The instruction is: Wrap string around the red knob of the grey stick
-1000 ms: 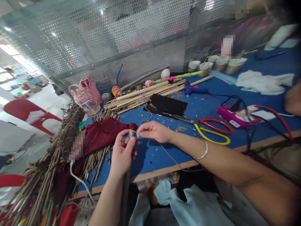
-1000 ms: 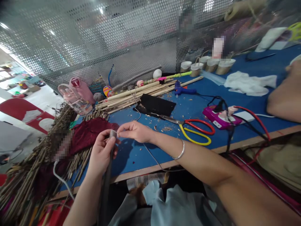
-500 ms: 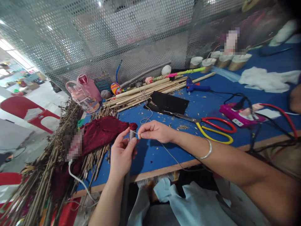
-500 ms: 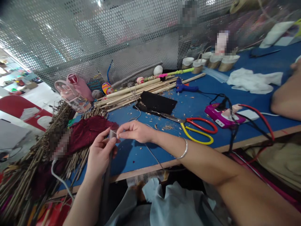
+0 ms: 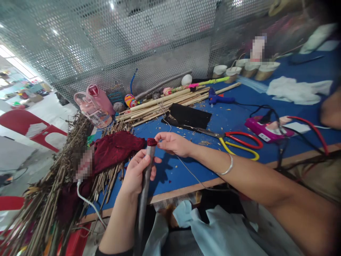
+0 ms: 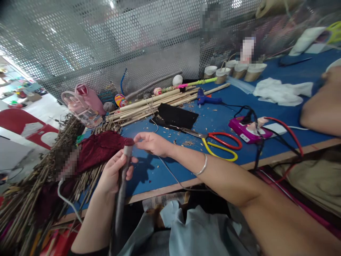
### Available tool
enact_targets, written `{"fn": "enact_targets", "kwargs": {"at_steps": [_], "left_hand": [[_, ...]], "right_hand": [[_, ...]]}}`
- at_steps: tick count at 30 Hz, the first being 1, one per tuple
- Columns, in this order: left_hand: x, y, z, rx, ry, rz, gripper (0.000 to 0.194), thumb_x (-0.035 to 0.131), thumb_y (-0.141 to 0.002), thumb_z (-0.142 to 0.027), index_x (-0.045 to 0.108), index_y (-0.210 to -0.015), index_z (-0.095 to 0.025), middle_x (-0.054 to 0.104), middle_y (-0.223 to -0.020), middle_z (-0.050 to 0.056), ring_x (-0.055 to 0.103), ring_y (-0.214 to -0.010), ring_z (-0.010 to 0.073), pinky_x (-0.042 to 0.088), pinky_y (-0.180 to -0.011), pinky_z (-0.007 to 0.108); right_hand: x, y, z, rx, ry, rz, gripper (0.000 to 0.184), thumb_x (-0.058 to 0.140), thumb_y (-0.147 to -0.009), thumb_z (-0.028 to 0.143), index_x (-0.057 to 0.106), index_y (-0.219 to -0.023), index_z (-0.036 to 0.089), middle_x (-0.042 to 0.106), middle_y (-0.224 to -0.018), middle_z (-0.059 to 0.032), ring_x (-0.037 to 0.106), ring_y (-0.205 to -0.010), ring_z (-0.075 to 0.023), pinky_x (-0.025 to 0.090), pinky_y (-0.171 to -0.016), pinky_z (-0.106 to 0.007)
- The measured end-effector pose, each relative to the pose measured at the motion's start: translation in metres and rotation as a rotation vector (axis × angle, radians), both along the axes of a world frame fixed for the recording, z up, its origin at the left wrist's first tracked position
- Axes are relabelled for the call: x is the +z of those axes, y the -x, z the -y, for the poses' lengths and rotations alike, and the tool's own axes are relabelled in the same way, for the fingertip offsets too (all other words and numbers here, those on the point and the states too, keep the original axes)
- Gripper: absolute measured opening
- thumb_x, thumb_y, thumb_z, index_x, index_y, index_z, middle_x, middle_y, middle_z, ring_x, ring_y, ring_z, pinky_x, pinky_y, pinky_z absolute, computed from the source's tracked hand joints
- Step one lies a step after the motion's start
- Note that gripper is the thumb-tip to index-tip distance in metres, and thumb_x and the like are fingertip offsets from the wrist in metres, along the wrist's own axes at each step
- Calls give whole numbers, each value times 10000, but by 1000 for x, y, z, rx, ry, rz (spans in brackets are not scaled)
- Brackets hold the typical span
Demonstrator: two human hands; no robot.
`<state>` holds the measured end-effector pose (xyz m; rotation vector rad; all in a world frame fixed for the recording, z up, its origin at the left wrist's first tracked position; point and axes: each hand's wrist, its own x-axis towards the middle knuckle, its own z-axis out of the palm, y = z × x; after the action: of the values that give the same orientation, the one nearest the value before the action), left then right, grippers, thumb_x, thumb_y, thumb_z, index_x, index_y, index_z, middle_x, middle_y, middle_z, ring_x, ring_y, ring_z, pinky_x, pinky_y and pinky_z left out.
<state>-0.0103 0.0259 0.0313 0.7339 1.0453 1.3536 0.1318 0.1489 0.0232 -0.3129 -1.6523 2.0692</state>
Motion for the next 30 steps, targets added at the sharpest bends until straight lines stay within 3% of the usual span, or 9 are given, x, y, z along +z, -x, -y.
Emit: {"fn": "enact_targets", "kwargs": {"at_steps": [3,6,9,13,16,21,25,30], "left_hand": [[-7,1,-4,-149,84,254,338,722,-711,-398,583,-914,-166,702,-732,26,517,-373,71,385,-321,168],[-12,-3,-4,-211,110,347,344,698,-733,-425,610,-941,-165,716,-741,31,529,-377,71,391,-334,166],[-9,-13,0,-91,54,132,392,645,-763,-492,593,-948,-151,716,-747,53,577,-422,101,425,-382,188],[0,-28,8,303,-19,-442,343,601,-815,-457,518,-1004,-183,695,-799,29,591,-495,91,457,-482,196],[2,-31,11,362,-71,-671,334,609,-823,-399,479,-1074,-219,626,-737,-29,497,-449,54,390,-441,167],[2,-25,6,350,-66,-644,349,588,-835,-399,465,-1112,-226,553,-657,-58,431,-397,49,324,-364,153],[1,-22,5,357,-61,-613,337,603,-827,-395,477,-1091,-227,551,-668,-57,435,-399,45,327,-354,148],[1,-23,7,352,-64,-610,337,608,-826,-389,488,-1096,-227,557,-684,-54,429,-399,37,331,-357,147]], "right_hand": [[0,-2,-1,72,17,-48,510,682,-775,443,503,-1146,142,358,-465,123,234,-343,-25,159,-331,-166],[-2,-4,-2,220,84,-65,575,706,-738,478,519,-1161,135,470,-592,80,248,-357,-6,177,-324,-166],[-6,-4,-2,240,106,-76,536,707,-740,468,532,-1119,131,477,-594,77,258,-358,-7,181,-320,-162],[-7,0,1,129,40,-47,518,687,-751,483,533,-1096,129,340,-438,128,228,-331,-27,175,-320,-164],[-5,4,6,85,11,-17,473,680,-752,484,508,-1041,152,326,-422,138,230,-330,-37,158,-326,-172],[0,3,11,-46,-114,4,250,595,-834,384,509,-875,153,334,-451,121,238,-382,-44,179,-393,-184],[4,0,11,-56,-327,-22,187,563,-842,298,579,-796,118,506,-641,35,412,-568,-67,333,-562,-203],[9,-3,13,-53,-441,-40,159,533,-858,252,599,-800,120,581,-746,-6,506,-714,-105,387,-707,-241]]}}
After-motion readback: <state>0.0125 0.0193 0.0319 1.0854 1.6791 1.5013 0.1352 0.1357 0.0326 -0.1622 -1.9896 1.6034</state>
